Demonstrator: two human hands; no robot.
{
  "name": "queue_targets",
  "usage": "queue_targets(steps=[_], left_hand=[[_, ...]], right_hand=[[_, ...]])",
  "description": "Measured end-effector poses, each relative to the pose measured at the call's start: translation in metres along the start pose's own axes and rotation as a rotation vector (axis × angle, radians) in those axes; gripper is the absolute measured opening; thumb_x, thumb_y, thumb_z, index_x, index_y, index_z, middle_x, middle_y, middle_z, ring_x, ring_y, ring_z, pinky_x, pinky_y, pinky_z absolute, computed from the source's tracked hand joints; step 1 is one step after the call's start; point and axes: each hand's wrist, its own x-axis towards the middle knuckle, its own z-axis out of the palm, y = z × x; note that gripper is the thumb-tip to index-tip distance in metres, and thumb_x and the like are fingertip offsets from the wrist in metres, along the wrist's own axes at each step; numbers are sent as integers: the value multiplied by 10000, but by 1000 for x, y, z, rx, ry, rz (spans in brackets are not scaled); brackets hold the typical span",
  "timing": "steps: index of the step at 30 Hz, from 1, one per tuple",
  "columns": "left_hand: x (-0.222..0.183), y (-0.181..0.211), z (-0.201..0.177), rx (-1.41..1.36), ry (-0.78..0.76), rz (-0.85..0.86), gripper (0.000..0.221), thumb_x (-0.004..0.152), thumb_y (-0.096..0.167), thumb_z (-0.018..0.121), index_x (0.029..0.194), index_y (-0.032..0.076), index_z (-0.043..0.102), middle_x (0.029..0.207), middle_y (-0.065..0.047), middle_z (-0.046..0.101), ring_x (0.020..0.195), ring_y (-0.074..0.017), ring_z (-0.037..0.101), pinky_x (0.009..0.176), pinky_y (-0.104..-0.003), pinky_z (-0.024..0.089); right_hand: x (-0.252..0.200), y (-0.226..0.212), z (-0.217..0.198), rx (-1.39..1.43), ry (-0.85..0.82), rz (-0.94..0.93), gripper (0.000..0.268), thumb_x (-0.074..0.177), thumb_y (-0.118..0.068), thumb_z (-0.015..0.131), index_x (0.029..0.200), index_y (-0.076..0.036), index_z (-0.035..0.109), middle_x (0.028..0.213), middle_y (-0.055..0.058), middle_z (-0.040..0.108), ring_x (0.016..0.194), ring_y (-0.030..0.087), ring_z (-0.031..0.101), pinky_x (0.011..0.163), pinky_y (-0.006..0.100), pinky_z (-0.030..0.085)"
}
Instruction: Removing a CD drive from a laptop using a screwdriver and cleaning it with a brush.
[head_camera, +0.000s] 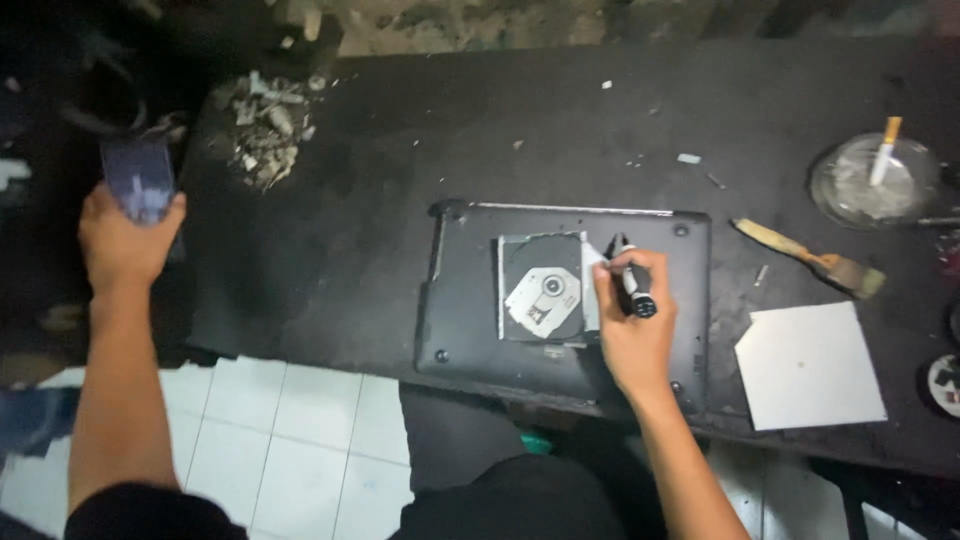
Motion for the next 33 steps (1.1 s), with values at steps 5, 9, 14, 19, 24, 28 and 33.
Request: queue_targets(steps=[5,9,14,19,24,28,33], left_hand=[[-8,0,-2,19,-82,97,565,978,472,801,1197,-37,689,1094,-256,696,1021,-447,641,854,-494,476],[-26,29,-28,2,-376,-58,631,918,531,723,1258,1,688,1156,-271,704,1061,-465,647,862,-515,486],[-38,28,-23,-32,-306,-49,753,916,532,752,1375,-49,608,1230,-305,668,1148,-483,597,923,-534,465],[-41,45,-36,-121,-313,-5,570,955,433,745,1330,6,693,1217,-260,698,1121,-437,633,912,-509,478],[-44,26,-13,16,-323,-34,718,897,546,739,1377,16,676,1350,-261,562,1139,-388,607,882,-535,515],[-40,28,-16,-107,-359,-69,777,864,503,756,1432,-11,630,1312,-289,574,1060,-413,632,920,-511,485],[-35,8,2,3,-358,-43,769,856,580,750,1365,7,702,1228,-281,655,1100,-401,635,880,-503,521]], right_hand=[[0,-9,-4,-17,-10,96,150,1019,-242,658,1064,-172,534,902,6,614,701,118,512,675,267,399],[0,-10,-4,-19,-40,91,150,1014,-244,650,1067,-159,539,949,12,627,709,134,533,683,279,412],[0,-7,-4,10,-50,86,143,1020,-244,645,1067,-157,541,897,21,627,706,124,524,660,277,403],[-1,-8,-2,2,-38,93,131,1016,-220,648,1062,-159,541,916,16,632,699,122,519,663,274,402],[0,-7,-2,1,-49,99,135,1019,-235,647,1041,-164,534,841,14,618,642,118,478,616,276,370],[1,-9,-3,35,-39,70,143,1010,-219,653,1063,-155,537,979,19,666,753,134,572,696,279,427],[1,-5,-4,20,-57,83,145,1013,-245,650,1067,-155,551,918,27,638,699,128,523,653,283,390]])
